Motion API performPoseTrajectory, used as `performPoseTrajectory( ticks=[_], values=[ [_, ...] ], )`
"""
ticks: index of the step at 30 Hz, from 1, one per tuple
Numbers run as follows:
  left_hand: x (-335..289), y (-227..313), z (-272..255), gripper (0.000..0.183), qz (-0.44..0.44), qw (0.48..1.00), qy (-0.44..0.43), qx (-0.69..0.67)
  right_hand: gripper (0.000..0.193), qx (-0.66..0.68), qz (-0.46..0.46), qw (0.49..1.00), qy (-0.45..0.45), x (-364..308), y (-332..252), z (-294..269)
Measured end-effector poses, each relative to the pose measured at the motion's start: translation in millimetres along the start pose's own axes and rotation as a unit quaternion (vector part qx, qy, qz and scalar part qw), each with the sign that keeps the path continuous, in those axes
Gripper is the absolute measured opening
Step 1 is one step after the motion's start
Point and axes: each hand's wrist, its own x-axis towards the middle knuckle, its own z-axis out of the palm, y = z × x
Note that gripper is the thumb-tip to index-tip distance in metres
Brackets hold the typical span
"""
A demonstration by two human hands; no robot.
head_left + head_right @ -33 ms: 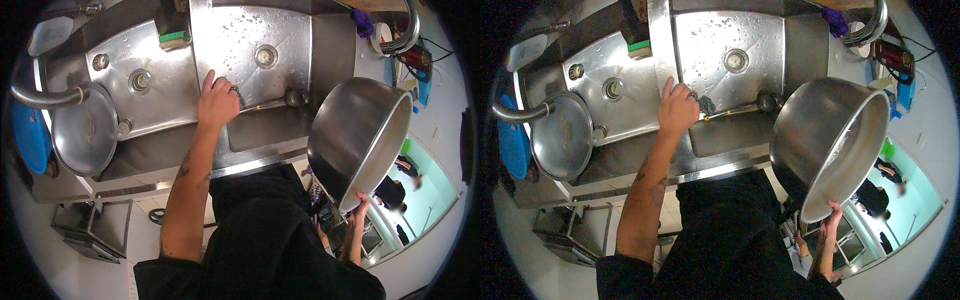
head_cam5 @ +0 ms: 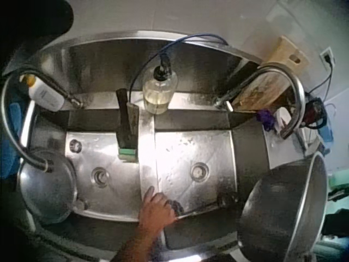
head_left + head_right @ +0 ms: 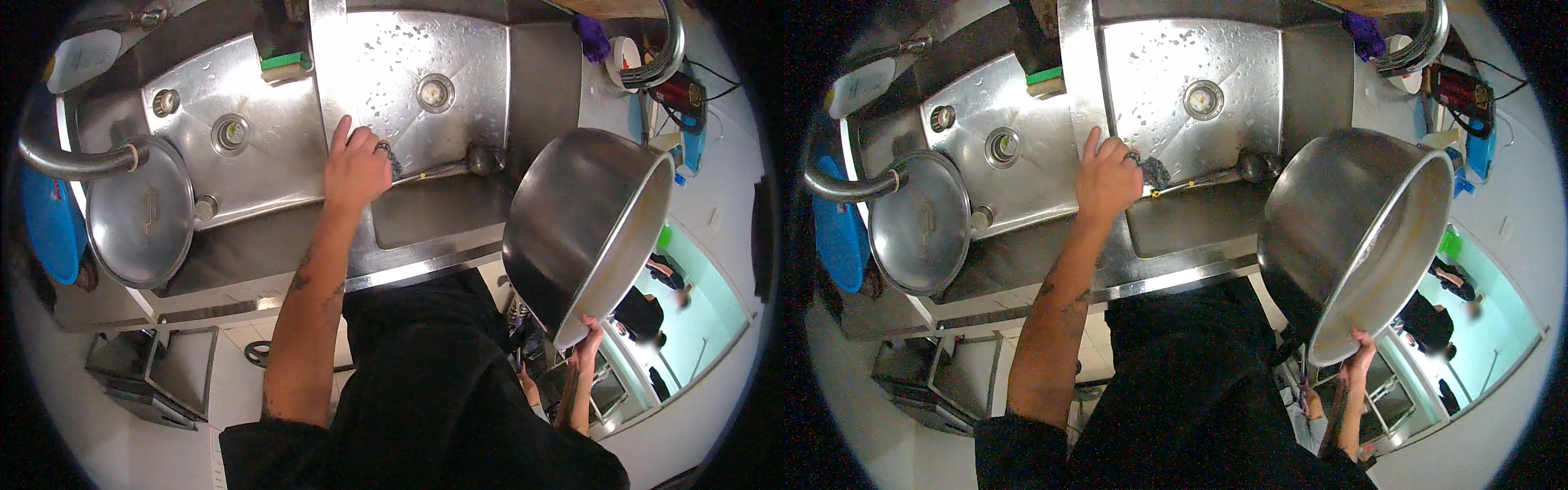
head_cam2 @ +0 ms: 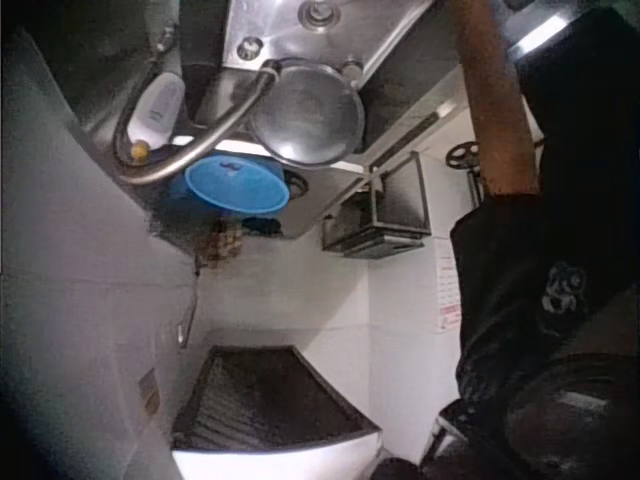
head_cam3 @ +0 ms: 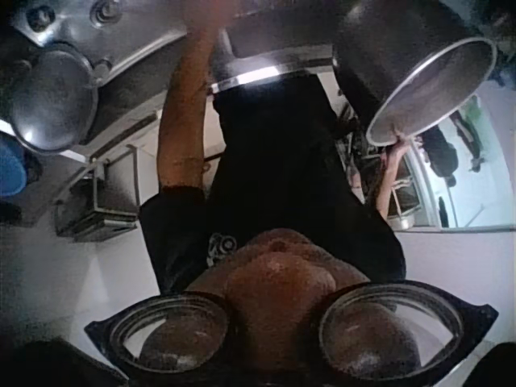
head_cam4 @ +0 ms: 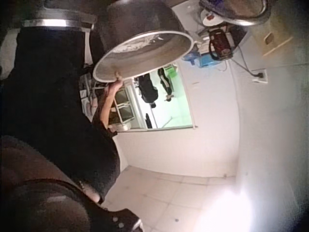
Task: The person washes a large metal pot and a lid in a sink by hand using a sponge and soap.
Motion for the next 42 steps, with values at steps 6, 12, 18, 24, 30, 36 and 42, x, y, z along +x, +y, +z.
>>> performPoseTrajectory(
  ticks=[6,12,18,24,30,36,42],
  values=[
    [-5.8,6.9,-9.3,0.017,0.009,0.994,-0.105,0.021,0.029,0.022,0.002,0.995,-0.097,8.8,1.3,29.7],
    [-5.2,8.6,-8.1,0.017,0.001,1.000,0.005,-0.001,0.029,0.049,-0.004,0.996,-0.078,38.7,6.4,105.1],
    [2.7,8.6,0.3,0.017,-0.008,1.000,0.013,0.008,0.033,-0.031,-0.047,0.983,-0.175,92.1,-7.9,186.4],
    [7.4,16.0,-3.0,0.017,-0.024,0.999,-0.026,0.034,0.028,-0.162,-0.100,0.959,-0.211,147.4,-18.9,274.6],
    [19.4,30.4,-11.1,0.021,-0.020,0.997,-0.033,0.068,0.032,-0.212,-0.113,0.922,-0.304,201.0,-19.0,343.2],
    [22.9,39.2,-6.1,0.020,-0.032,0.994,-0.050,0.095,0.042,-0.178,-0.227,0.876,-0.386,249.1,-3.2,367.2],
    [26.0,45.4,-5.9,0.015,-0.012,0.992,-0.045,0.116,0.041,-0.244,-0.230,0.852,-0.402,262.7,-7.7,355.1]
  ],
)
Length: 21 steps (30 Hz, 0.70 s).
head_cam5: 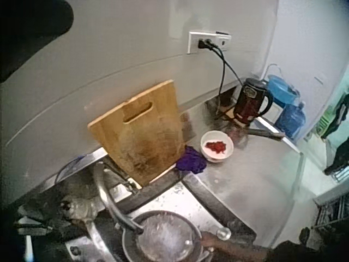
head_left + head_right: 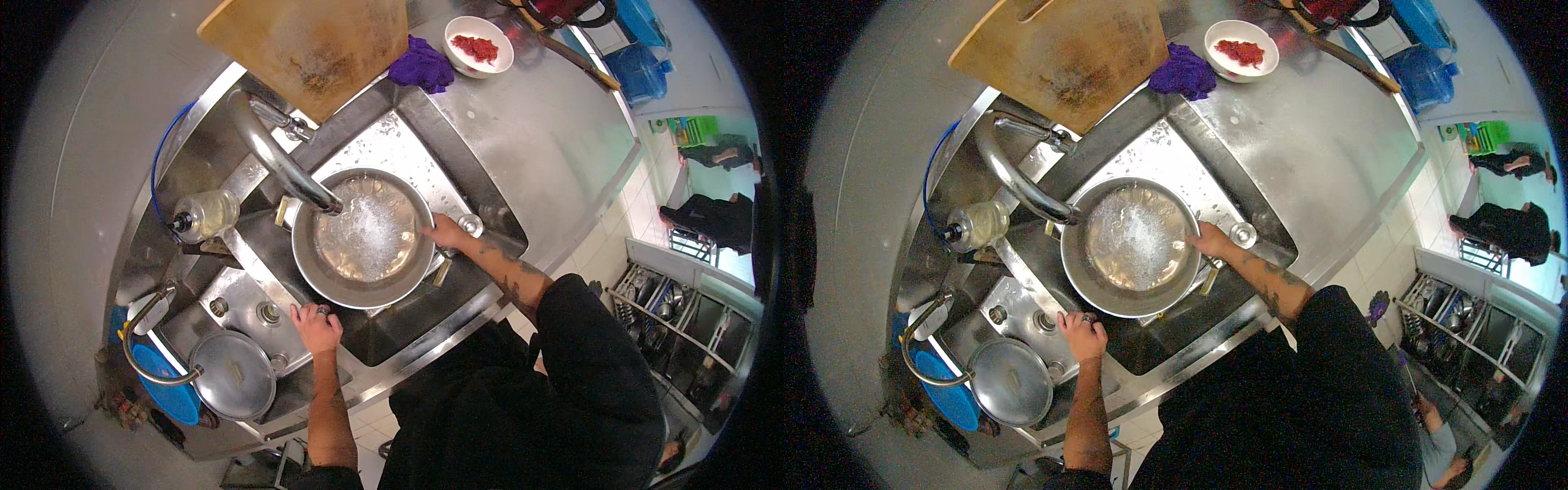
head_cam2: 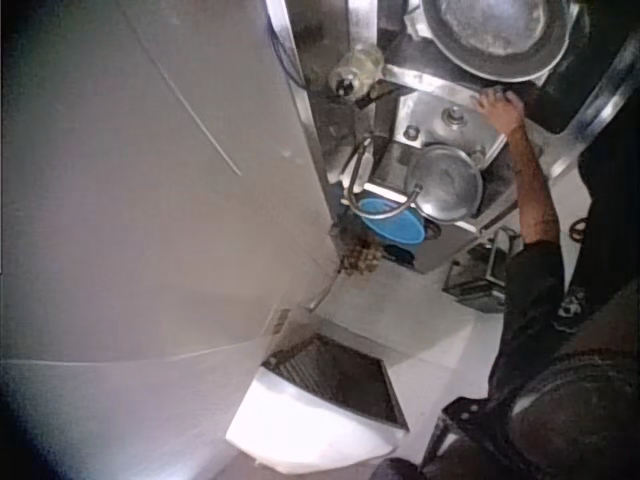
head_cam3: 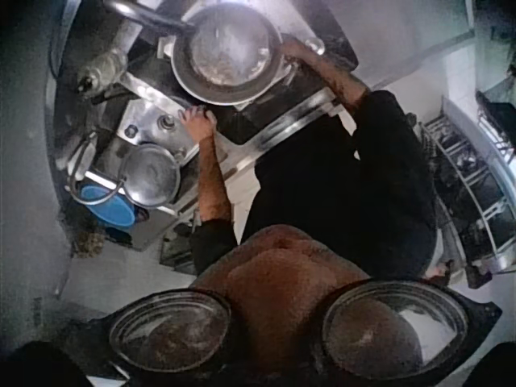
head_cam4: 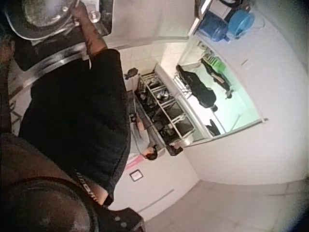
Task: The person washes a large metal pot and a lid in a sink by hand using a sponge and soap.
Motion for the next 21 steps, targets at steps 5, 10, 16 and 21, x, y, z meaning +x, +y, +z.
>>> performPoseTrajectory(
  ticks=[5,10,16,21],
  values=[
    [-0.9,-0.9,0.3,0.017,0.002,1.000,0.004,0.002,0.052,-0.076,-0.007,0.992,0.100,-44.0,-11.5,-6.2],
    [-14.4,-14.7,4.9,0.019,-0.030,0.999,0.018,-0.037,0.052,-0.235,-0.030,0.965,0.111,-88.0,-24.2,3.1],
    [-24.1,-30.3,1.5,0.013,-0.031,0.995,0.006,-0.099,0.040,-0.145,-0.110,0.983,0.039,-100.4,-123.0,73.1],
    [-33.6,-36.9,4.8,0.016,-0.013,0.992,-0.038,-0.117,0.026,-0.157,-0.288,0.943,-0.052,-91.3,-235.3,199.4]
  ],
)
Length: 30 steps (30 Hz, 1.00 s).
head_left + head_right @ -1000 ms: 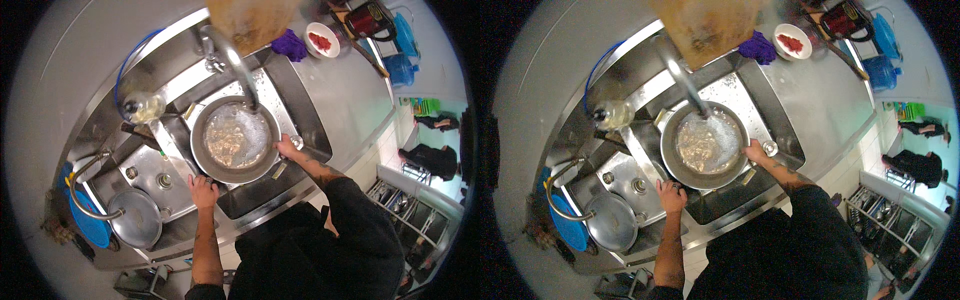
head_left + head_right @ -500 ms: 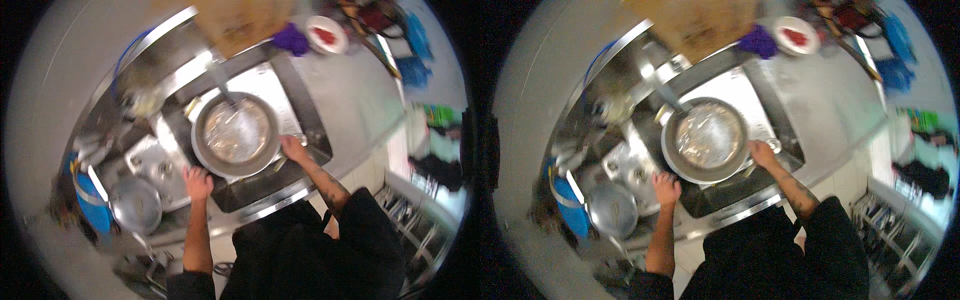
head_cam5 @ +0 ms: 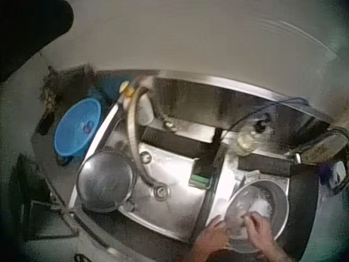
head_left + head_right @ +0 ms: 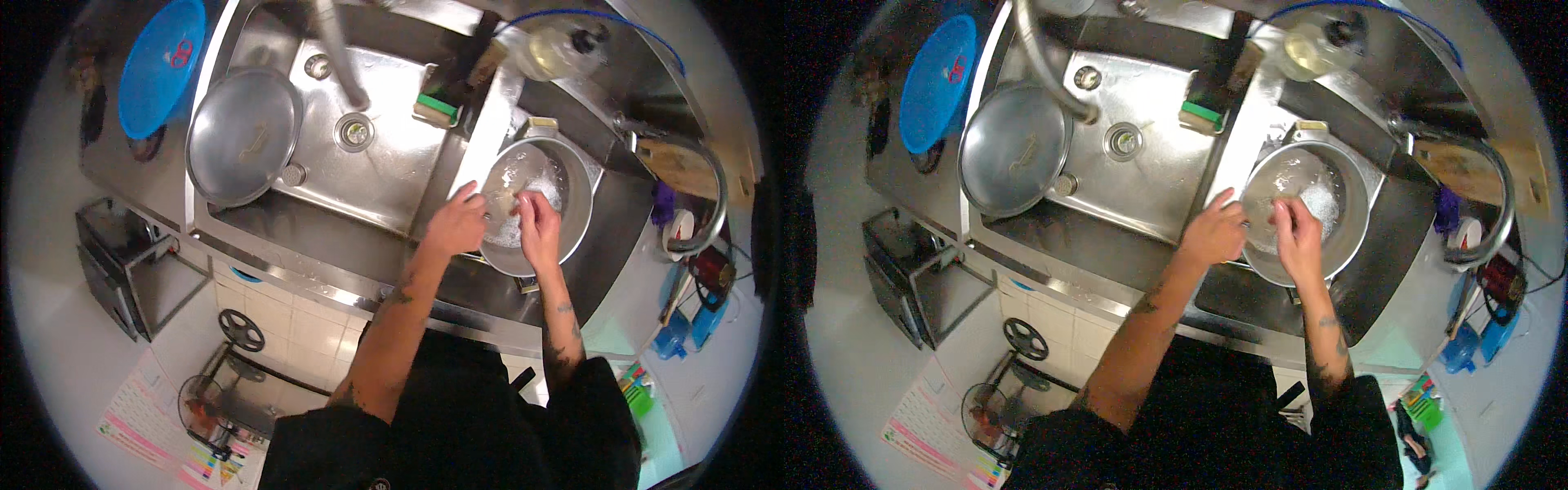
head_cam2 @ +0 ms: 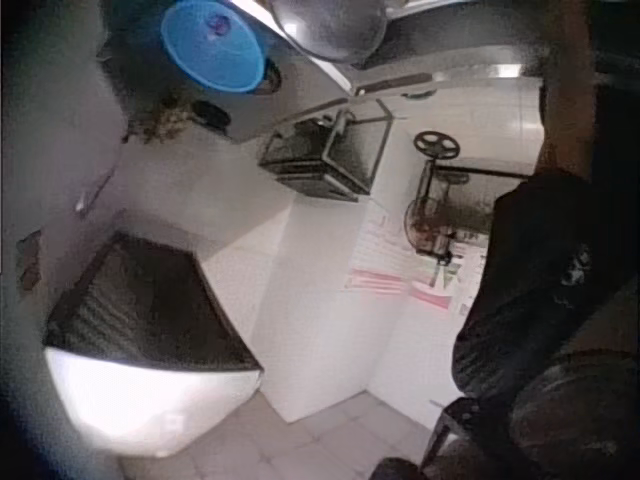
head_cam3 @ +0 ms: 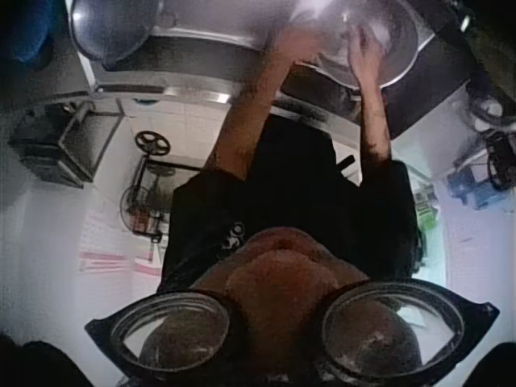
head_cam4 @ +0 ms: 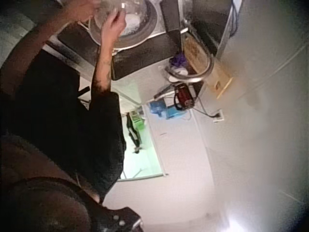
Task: The person washes a large metal pot and a lid in a sink by hand using a sponge and soap.
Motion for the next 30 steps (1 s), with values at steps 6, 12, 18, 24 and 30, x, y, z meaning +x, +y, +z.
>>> performPoseTrajectory(
  ticks=[6,12,18,24,30],
  values=[
    [-2.1,-9.0,24.5,0.040,-0.050,0.979,0.058,-0.191,0.022,-0.147,-0.054,0.981,-0.114,65.3,-70.5,102.3],
    [0.4,-10.0,21.4,0.027,0.035,0.999,0.006,-0.014,0.038,-0.071,0.133,0.987,-0.064,101.9,-73.0,114.1],
    [1.2,-10.3,19.4,0.023,0.061,0.997,0.002,0.054,0.033,-0.009,0.082,0.996,-0.041,194.3,-33.1,146.7],
    [4.3,-9.7,32.3,0.024,-0.020,0.949,0.314,-0.033,0.032,-0.313,-0.066,0.947,-0.039,218.4,-34.6,211.8],
    [-0.2,-11.2,16.7,0.022,0.051,0.997,0.053,-0.012,0.042,-0.179,-0.183,0.961,0.101,206.2,-88.5,149.8]
  ],
)
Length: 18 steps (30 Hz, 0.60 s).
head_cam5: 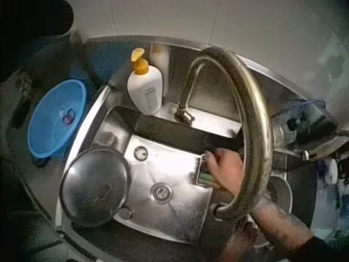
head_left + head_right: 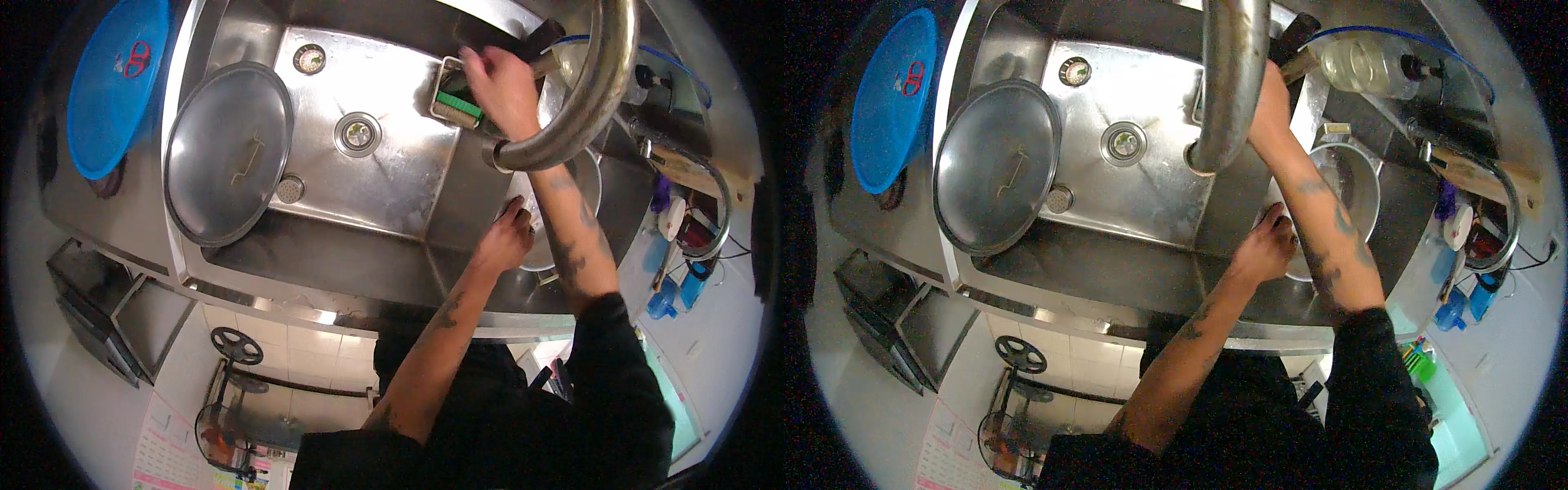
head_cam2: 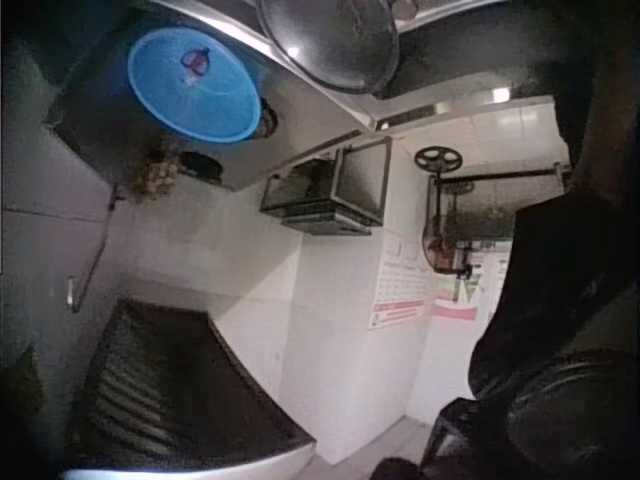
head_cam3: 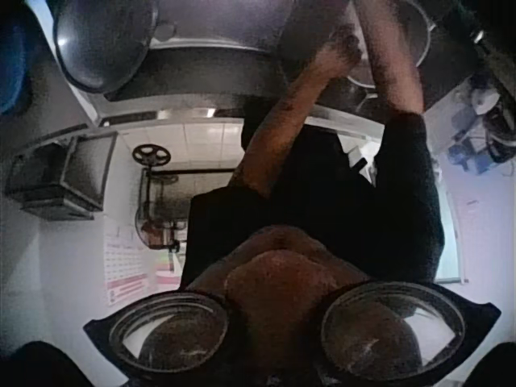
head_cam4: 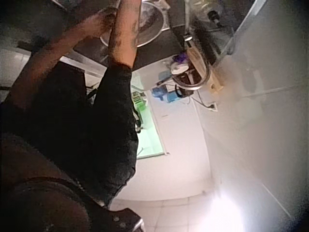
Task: The person washes a large metal pot and a lid in a sink by hand using a sponge and soap.
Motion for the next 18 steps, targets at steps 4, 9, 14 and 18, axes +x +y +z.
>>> performPoseTrajectory(
  ticks=[4,9,14,18],
  values=[
    [-4.7,0.0,-1.2,0.019,-0.009,0.997,0.036,-0.065,0.037,0.045,0.194,0.974,0.107,-0.5,-2.2,-45.8],
    [-5.6,-2.7,3.9,0.016,-0.048,0.969,0.165,-0.176,0.054,-0.151,0.126,0.980,0.030,30.5,-4.2,-53.1],
    [-4.1,-3.4,-3.4,0.009,-0.026,0.956,0.204,-0.207,0.049,-0.169,0.173,0.959,0.147,55.0,-10.8,-64.3],
    [-11.8,-2.4,-11.8,0.011,-0.113,0.910,0.303,-0.261,0.040,-0.152,0.034,0.967,0.200,61.9,-12.9,-76.3]
  ],
)
